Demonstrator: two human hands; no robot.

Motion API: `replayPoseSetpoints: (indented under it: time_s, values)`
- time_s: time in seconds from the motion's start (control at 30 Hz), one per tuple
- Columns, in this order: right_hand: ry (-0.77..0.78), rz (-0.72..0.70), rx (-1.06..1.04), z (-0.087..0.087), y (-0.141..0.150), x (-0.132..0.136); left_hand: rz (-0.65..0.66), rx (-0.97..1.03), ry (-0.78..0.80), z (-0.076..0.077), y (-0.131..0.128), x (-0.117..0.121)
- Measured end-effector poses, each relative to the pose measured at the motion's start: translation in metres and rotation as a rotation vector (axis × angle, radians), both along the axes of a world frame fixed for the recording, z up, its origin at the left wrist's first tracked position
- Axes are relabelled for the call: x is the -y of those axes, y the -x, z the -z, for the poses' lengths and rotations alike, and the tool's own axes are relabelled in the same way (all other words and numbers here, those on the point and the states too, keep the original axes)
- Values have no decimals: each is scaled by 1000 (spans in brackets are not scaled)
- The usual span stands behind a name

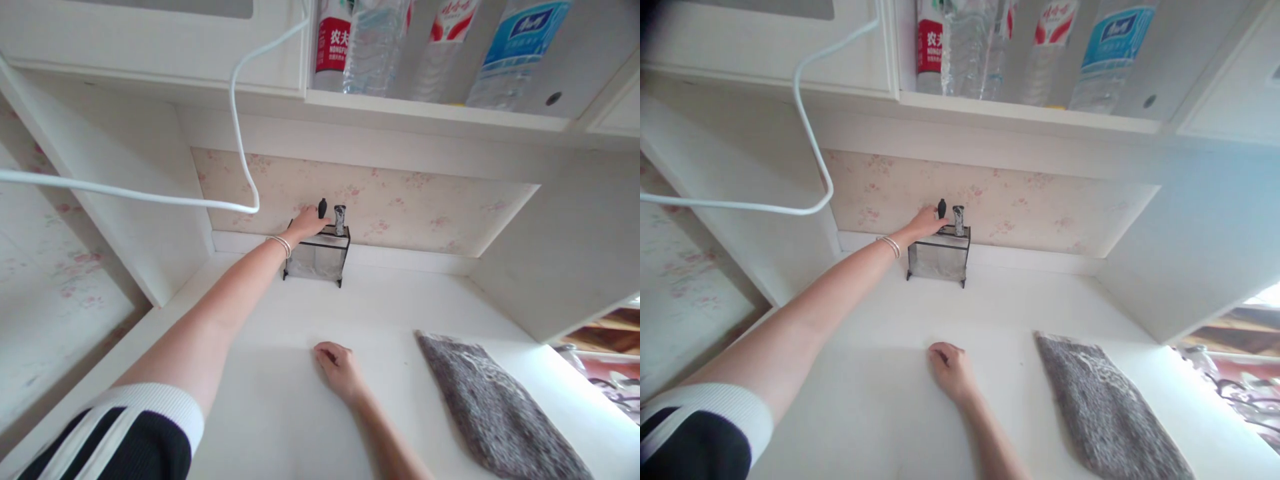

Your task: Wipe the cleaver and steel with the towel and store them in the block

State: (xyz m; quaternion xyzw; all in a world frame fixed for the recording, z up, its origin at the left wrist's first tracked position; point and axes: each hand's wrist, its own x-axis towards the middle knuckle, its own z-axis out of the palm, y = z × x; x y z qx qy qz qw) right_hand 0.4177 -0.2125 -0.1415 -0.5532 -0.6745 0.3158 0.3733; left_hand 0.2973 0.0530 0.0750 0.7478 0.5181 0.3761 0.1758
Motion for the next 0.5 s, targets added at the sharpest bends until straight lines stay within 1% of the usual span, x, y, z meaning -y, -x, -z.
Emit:
replayPoseSetpoints:
  time_s: [0.1, 0.23, 0.33, 0.43, 0.5]
  values:
    - [-8, -5, 4, -2, 0, 1, -6, -11, 20, -9, -6, -8]
    - [-2, -17, 5, -5, 0, 2, 18, 20, 78, -24, -10, -10]
    - [-6, -23, 6, -5, -1, 1, 42, 71, 77, -40, -7, -9]
    - [-17, -23, 14, -4, -1, 0, 66, 111, 40, -60, -1, -8]
    - [-17, -22, 12, -4, -1, 0, 106, 142, 14, -71, 4, -7]
